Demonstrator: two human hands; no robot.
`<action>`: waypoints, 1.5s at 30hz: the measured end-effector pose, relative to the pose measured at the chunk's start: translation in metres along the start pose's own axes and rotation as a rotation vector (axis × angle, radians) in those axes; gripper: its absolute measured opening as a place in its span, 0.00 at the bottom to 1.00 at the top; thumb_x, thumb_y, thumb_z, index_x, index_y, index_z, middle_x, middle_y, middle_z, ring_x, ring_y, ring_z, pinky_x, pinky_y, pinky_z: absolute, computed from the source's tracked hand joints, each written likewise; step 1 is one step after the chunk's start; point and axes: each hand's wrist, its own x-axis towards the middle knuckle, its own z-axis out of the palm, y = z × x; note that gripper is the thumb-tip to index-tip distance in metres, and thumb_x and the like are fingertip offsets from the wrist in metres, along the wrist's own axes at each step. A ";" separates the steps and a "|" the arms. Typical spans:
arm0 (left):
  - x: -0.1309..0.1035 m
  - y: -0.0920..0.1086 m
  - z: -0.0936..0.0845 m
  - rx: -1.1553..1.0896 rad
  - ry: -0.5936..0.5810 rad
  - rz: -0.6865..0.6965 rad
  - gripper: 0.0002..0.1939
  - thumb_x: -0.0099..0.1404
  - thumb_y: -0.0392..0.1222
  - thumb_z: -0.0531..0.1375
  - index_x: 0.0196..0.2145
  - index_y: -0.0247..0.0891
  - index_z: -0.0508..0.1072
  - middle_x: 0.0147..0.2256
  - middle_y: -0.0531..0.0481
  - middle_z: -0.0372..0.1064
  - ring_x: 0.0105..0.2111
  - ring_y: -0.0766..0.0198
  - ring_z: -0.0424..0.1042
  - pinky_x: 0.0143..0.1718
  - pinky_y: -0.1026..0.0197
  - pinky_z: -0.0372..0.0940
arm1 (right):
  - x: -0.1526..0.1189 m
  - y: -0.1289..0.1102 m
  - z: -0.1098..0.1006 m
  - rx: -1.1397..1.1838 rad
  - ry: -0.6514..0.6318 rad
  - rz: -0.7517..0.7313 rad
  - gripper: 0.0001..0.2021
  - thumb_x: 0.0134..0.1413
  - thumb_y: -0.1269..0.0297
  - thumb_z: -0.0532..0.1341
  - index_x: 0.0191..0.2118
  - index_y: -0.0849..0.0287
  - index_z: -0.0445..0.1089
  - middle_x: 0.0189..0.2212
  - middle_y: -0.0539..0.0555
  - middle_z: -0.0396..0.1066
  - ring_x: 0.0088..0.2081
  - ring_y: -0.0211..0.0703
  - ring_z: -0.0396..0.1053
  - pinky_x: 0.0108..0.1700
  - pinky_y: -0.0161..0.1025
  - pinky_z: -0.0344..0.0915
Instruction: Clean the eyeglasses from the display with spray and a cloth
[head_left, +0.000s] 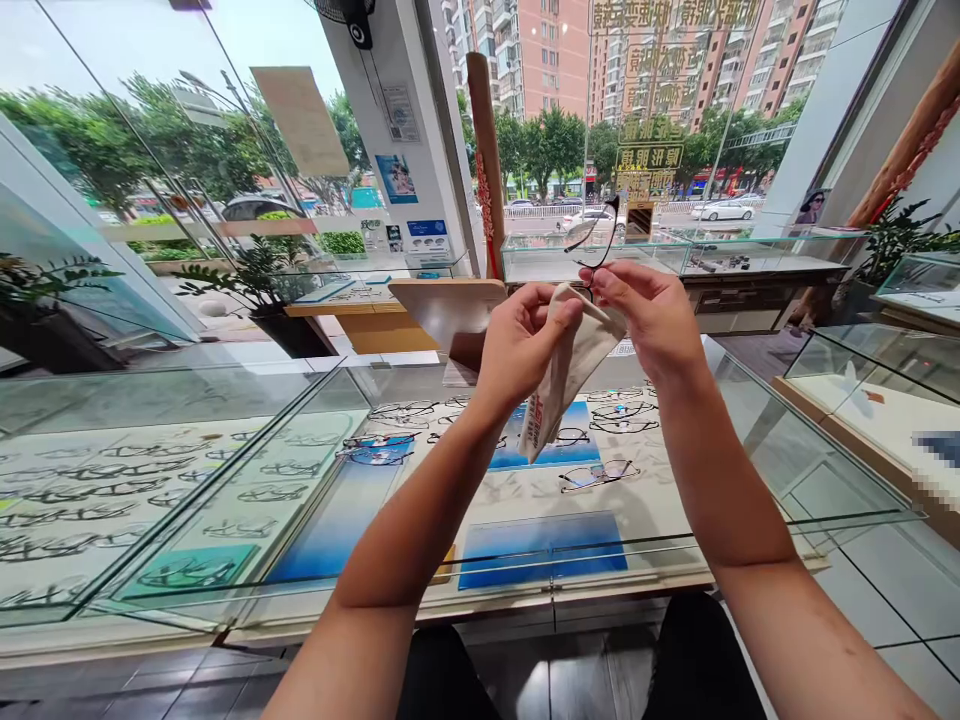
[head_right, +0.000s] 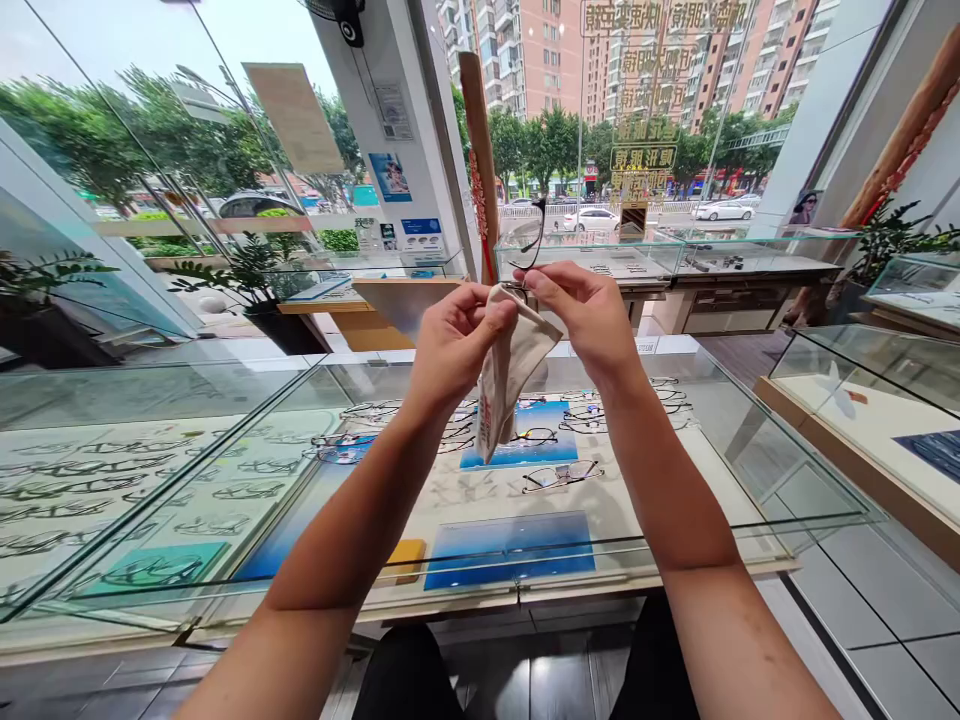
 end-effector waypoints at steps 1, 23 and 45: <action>0.004 0.002 0.003 -0.015 -0.005 0.001 0.24 0.62 0.62 0.74 0.39 0.38 0.77 0.30 0.52 0.77 0.28 0.67 0.72 0.32 0.64 0.66 | 0.003 0.000 0.003 0.057 0.001 0.024 0.18 0.54 0.42 0.75 0.39 0.51 0.82 0.43 0.52 0.83 0.48 0.48 0.80 0.53 0.48 0.77; -0.005 -0.006 0.006 -0.010 0.048 -0.012 0.21 0.65 0.56 0.74 0.46 0.37 0.84 0.39 0.47 0.81 0.42 0.59 0.78 0.43 0.61 0.72 | -0.002 0.030 0.037 0.377 -0.037 0.084 0.18 0.56 0.42 0.74 0.39 0.50 0.77 0.46 0.51 0.82 0.46 0.45 0.79 0.54 0.49 0.79; 0.007 -0.010 -0.010 -0.073 -0.019 -0.036 0.20 0.65 0.58 0.74 0.42 0.40 0.83 0.37 0.50 0.77 0.37 0.63 0.74 0.41 0.63 0.69 | 0.002 0.030 0.029 0.212 -0.054 0.019 0.15 0.65 0.46 0.64 0.47 0.50 0.75 0.49 0.54 0.80 0.54 0.50 0.78 0.59 0.53 0.77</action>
